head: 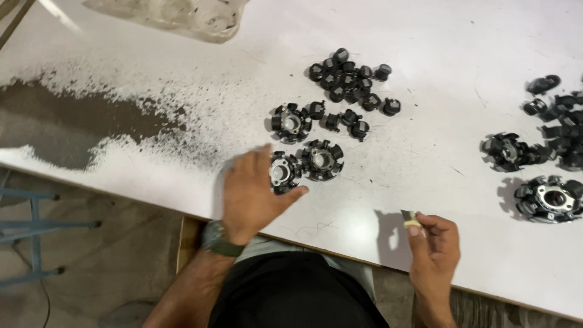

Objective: The person uses a small tool to scrape or deburr the edges of black mechanical components on a white table. They handle both larger gear-like parts and smaller cylindrical pieces, placing finished items aside in separate piles.

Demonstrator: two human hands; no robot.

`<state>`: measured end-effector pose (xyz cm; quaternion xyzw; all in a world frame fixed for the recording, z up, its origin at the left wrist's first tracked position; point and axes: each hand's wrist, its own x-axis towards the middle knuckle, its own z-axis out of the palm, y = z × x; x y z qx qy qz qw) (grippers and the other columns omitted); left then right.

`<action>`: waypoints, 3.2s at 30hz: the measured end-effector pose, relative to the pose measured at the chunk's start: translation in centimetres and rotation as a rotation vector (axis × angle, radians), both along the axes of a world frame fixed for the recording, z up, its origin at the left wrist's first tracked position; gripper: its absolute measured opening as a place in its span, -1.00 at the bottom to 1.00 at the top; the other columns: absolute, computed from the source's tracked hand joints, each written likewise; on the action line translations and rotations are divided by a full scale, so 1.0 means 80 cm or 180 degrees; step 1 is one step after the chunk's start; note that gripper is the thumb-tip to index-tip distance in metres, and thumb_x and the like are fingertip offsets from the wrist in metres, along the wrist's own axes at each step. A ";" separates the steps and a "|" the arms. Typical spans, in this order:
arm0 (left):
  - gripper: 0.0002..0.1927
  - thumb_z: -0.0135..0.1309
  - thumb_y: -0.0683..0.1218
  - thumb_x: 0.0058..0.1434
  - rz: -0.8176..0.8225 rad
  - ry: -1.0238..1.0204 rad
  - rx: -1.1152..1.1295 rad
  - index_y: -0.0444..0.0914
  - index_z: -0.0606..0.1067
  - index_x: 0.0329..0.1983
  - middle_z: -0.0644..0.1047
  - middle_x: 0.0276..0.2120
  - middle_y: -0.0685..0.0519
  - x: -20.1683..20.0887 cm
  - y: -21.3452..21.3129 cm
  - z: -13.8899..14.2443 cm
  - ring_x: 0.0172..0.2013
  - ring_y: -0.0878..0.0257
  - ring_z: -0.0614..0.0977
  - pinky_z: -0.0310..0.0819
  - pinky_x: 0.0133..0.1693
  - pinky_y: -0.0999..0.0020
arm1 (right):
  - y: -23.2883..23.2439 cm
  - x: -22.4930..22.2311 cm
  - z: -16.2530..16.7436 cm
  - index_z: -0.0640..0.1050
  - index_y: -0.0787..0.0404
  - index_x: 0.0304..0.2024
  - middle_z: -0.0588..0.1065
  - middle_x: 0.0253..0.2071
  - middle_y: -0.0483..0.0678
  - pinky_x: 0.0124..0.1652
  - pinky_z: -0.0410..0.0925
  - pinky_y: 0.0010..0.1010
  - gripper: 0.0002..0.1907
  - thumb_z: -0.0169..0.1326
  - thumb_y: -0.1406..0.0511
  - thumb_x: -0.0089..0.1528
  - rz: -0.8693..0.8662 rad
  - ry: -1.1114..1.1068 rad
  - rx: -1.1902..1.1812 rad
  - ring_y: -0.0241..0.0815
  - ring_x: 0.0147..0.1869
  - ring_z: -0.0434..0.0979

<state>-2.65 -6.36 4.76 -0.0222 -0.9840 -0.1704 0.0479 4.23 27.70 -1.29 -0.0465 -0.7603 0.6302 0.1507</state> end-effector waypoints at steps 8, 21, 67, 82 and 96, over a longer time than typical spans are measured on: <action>0.31 0.40 0.30 -0.18 -0.1162 0.0364 0.0091 -0.39 0.02 0.47 0.22 0.34 -0.48 0.020 -0.037 0.007 0.31 -0.32 0.24 0.13 0.24 -0.34 | -0.062 0.014 -0.018 0.43 0.32 0.02 0.45 0.10 0.15 0.26 0.31 -0.26 -0.76 0.08 0.42 0.31 0.0473 -0.0097 0.0040 -0.11 0.28 0.44; -0.05 0.35 0.20 -0.03 -0.1733 0.0435 0.1010 -0.30 0.24 0.33 0.39 0.25 -0.20 0.048 0.071 -0.010 0.22 -0.15 0.40 0.29 0.16 -0.10 | -0.085 0.007 0.028 0.57 0.23 -0.10 0.54 -0.15 0.00 0.38 0.28 -0.05 -0.87 0.10 0.45 0.31 0.0338 0.0499 0.1135 -0.09 0.06 0.55; -0.82 0.26 -0.18 0.10 -0.1412 0.0595 0.1598 -0.25 0.57 -0.23 0.51 0.09 -0.03 0.041 0.088 -0.022 0.10 0.01 0.53 0.40 0.11 0.08 | -0.119 0.006 0.044 0.52 0.23 -0.15 0.51 -0.30 -0.05 0.28 0.34 0.09 -0.75 0.24 0.47 0.14 0.0393 0.0845 0.2140 -0.06 -0.17 0.56; -0.89 0.22 -0.21 0.10 -0.1108 0.0490 0.1785 -0.28 0.51 -0.35 0.52 0.07 -0.05 0.045 0.102 -0.041 0.06 -0.04 0.53 0.39 0.09 0.03 | -0.111 0.006 0.047 0.53 0.22 -0.15 0.54 -0.30 -0.11 0.36 0.28 0.10 -0.80 0.23 0.43 0.18 0.0517 0.0567 0.1950 -0.22 -0.27 0.60; -0.88 0.20 -0.23 0.09 -0.1075 0.0607 0.1817 -0.29 0.49 -0.32 0.51 0.07 -0.06 0.048 0.104 -0.055 0.07 -0.05 0.53 0.40 0.10 0.03 | -0.120 0.009 0.058 0.56 0.19 -0.13 0.57 -0.25 -0.07 0.30 0.31 0.04 -0.77 0.27 0.43 0.17 0.0482 0.0673 0.2518 -0.13 -0.10 0.60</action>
